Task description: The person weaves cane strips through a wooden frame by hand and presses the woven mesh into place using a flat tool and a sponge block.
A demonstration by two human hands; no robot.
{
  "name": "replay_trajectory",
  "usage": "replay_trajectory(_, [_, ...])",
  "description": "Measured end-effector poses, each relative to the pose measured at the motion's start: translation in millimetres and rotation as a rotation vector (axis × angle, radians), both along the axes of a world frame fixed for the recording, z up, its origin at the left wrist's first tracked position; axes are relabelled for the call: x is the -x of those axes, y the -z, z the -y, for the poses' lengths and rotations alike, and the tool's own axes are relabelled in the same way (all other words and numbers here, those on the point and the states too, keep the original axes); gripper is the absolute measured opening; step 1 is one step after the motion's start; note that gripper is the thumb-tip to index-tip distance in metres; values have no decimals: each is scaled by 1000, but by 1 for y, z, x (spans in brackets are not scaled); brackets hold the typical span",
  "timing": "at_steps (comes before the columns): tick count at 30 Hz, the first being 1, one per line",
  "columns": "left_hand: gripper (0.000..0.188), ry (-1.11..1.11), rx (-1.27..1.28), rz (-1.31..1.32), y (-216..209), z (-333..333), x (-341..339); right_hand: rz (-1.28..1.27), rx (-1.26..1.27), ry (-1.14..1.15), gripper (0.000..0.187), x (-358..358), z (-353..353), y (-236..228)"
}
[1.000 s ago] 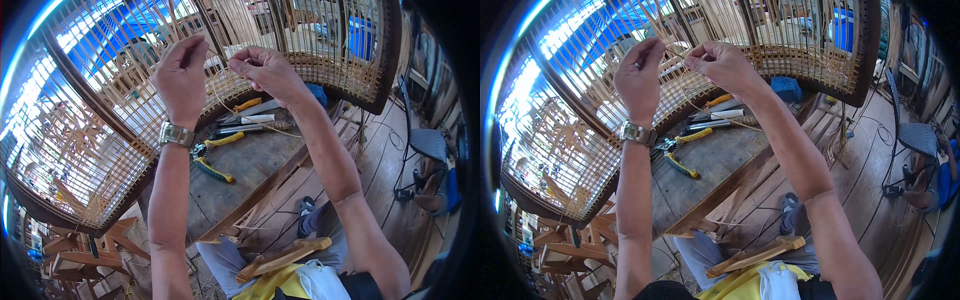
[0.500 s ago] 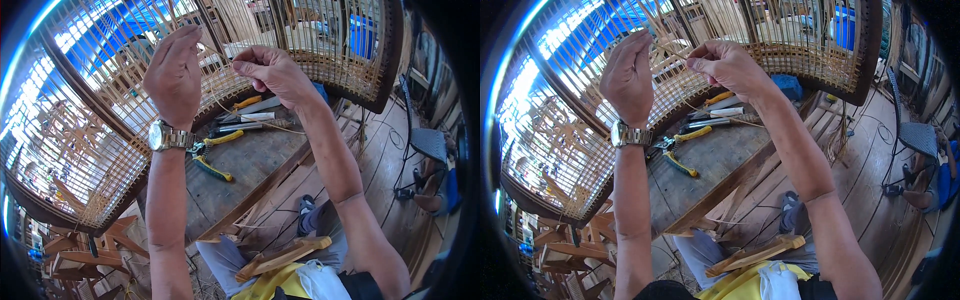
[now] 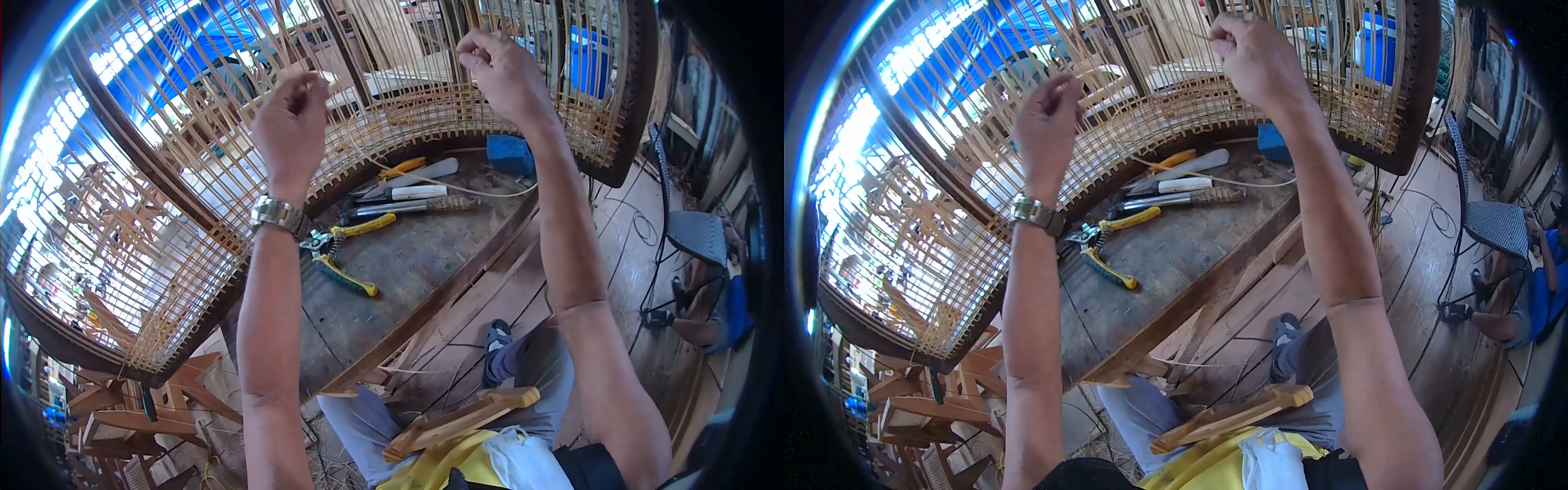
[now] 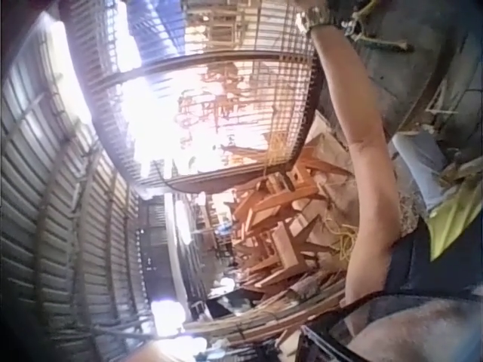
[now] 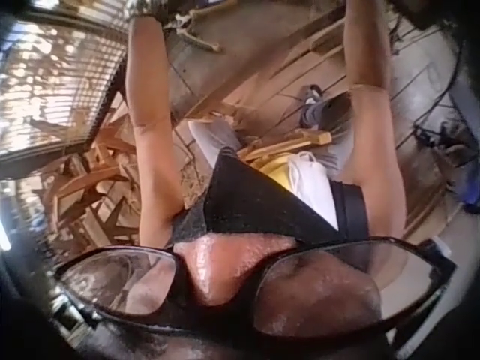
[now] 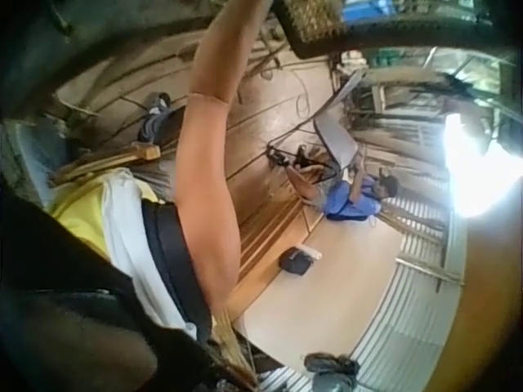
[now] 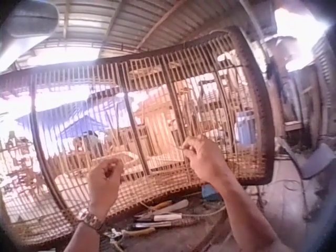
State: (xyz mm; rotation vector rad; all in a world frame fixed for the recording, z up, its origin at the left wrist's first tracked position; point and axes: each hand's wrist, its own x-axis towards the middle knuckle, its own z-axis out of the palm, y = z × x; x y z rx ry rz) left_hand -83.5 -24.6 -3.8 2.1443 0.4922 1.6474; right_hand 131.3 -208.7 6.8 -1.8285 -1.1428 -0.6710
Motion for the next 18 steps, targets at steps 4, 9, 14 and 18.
replay_trajectory(4, [31, -91, 33, -194, 20, -21, -25, 155, -222, -312, 15, -6, -51, -4])
replay_trajectory(9, [30, -308, -67, -220, 29, -25, -48, 78, 124, -399, 14, -4, -113, -1])
replay_trajectory(14, [25, -407, 27, -226, 27, -15, -54, 5, 45, -346, 17, -14, -111, 16])
replay_trajectory(18, [24, -137, 258, -99, 20, -20, -54, -90, 37, -408, 19, -17, -105, 25])
